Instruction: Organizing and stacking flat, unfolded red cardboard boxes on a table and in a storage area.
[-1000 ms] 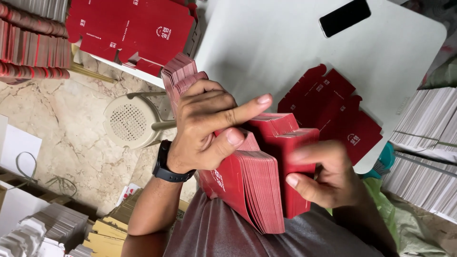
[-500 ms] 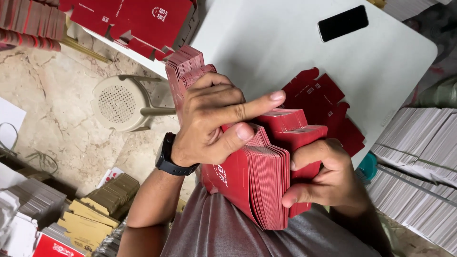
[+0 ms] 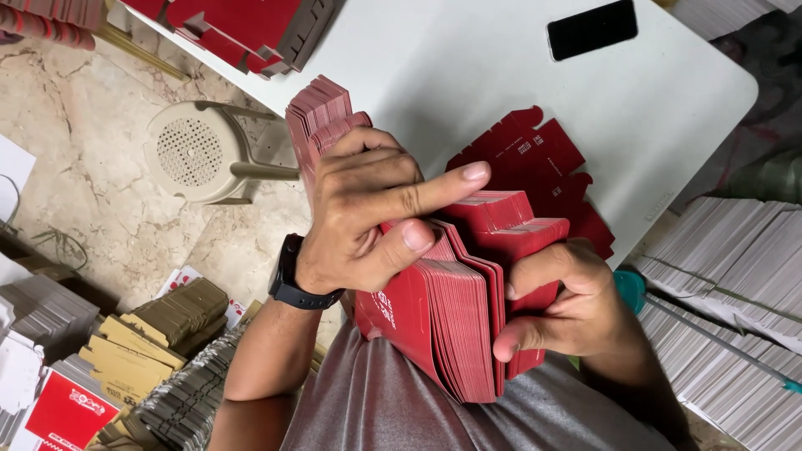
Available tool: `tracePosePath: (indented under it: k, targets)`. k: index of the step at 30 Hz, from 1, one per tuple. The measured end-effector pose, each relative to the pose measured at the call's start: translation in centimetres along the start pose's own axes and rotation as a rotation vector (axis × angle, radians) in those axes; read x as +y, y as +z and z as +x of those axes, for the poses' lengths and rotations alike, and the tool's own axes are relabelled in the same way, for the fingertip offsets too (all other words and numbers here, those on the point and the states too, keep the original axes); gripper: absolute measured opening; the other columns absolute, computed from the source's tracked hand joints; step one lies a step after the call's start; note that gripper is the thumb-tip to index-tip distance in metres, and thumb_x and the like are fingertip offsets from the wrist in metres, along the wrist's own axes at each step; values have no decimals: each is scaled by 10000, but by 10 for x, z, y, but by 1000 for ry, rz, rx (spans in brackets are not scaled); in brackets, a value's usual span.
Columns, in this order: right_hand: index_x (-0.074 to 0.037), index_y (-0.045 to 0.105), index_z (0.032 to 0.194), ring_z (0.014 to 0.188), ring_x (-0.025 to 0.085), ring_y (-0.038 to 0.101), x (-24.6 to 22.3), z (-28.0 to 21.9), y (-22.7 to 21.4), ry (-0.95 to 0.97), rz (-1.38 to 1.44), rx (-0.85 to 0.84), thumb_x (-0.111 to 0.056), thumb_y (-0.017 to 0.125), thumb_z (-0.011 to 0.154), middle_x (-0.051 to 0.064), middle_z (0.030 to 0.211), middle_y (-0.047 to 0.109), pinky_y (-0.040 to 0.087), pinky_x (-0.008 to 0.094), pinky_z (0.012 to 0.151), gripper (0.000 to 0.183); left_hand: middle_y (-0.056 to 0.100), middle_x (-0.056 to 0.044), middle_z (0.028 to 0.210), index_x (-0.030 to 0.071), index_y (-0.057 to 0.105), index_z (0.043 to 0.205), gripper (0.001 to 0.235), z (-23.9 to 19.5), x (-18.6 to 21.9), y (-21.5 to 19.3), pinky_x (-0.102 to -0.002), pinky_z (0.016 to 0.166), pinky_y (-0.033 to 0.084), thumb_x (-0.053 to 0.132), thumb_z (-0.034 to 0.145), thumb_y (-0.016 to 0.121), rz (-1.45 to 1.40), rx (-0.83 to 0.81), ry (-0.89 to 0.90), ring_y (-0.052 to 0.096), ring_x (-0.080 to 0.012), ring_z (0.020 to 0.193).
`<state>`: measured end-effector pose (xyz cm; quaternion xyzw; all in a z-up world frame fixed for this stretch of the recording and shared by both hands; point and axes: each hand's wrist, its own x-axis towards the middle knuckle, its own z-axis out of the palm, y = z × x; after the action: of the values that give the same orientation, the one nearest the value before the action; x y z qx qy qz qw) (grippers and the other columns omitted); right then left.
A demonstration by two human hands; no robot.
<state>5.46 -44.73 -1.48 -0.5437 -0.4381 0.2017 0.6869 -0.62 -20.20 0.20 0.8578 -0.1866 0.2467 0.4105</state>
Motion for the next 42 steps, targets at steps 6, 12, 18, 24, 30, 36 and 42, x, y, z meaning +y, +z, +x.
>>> tracePosePath:
  k: [6, 12, 18, 24, 30, 36, 42]
  targets:
    - [-123, 604, 979, 859, 188, 688, 0, -9, -6, -10, -4, -2, -384, 830, 789, 46, 949, 715, 568, 322, 792, 393, 484, 20, 666, 132, 645, 1365, 501, 0, 5, 10, -361, 884, 463, 420, 1155, 293, -6, -6, -7, 526, -142, 629]
    - [-196, 449, 1367, 1284, 359, 573, -1, -22, -1, -41, 263, 80, 34, 666, 938, 236, 1371, 560, 519, 501, 1095, 532, 491, 15, 665, 153, 609, 1406, 456, -1, 2, 11, -366, 873, 455, 413, 1169, 318, 25, 14, 13, 510, -150, 624]
    - [-136, 618, 990, 978, 222, 676, -17, 0, 11, 60, -266, 8, -613, 748, 745, 56, 1037, 700, 505, 357, 927, 552, 485, 25, 680, 156, 624, 1397, 458, -3, -6, -2, -359, 906, 444, 411, 1156, 330, -14, -25, -19, 532, -138, 650]
    - [-149, 616, 993, 916, 186, 698, -3, 17, 33, 92, -244, 52, -419, 875, 699, 37, 1008, 722, 547, 318, 886, 476, 493, 33, 657, 155, 627, 1388, 443, -10, -30, -28, -351, 907, 440, 406, 1157, 345, -45, -6, 5, 535, -128, 639]
    - [-157, 651, 969, 884, 134, 706, 9, 41, 59, 160, -303, 72, -421, 865, 704, 0, 958, 742, 552, 288, 840, 431, 465, 9, 659, 118, 644, 1370, 478, -9, -58, -64, -372, 880, 458, 389, 1158, 313, -78, -21, 69, 496, -168, 629]
    - [-152, 610, 974, 893, 182, 682, 25, 72, 83, 70, -244, 114, -377, 877, 732, 15, 980, 708, 533, 344, 860, 424, 462, 20, 663, 121, 652, 1355, 479, -4, -85, -91, -363, 911, 445, 395, 1151, 316, -158, -68, 65, 503, -150, 615]
    - [-143, 632, 980, 849, 183, 704, 31, 87, 102, 70, -269, 190, -387, 892, 707, 34, 940, 729, 549, 316, 811, 449, 482, 20, 669, 117, 659, 1343, 493, 4, -105, -106, -380, 912, 464, 402, 1148, 306, -192, -119, 90, 518, -158, 630]
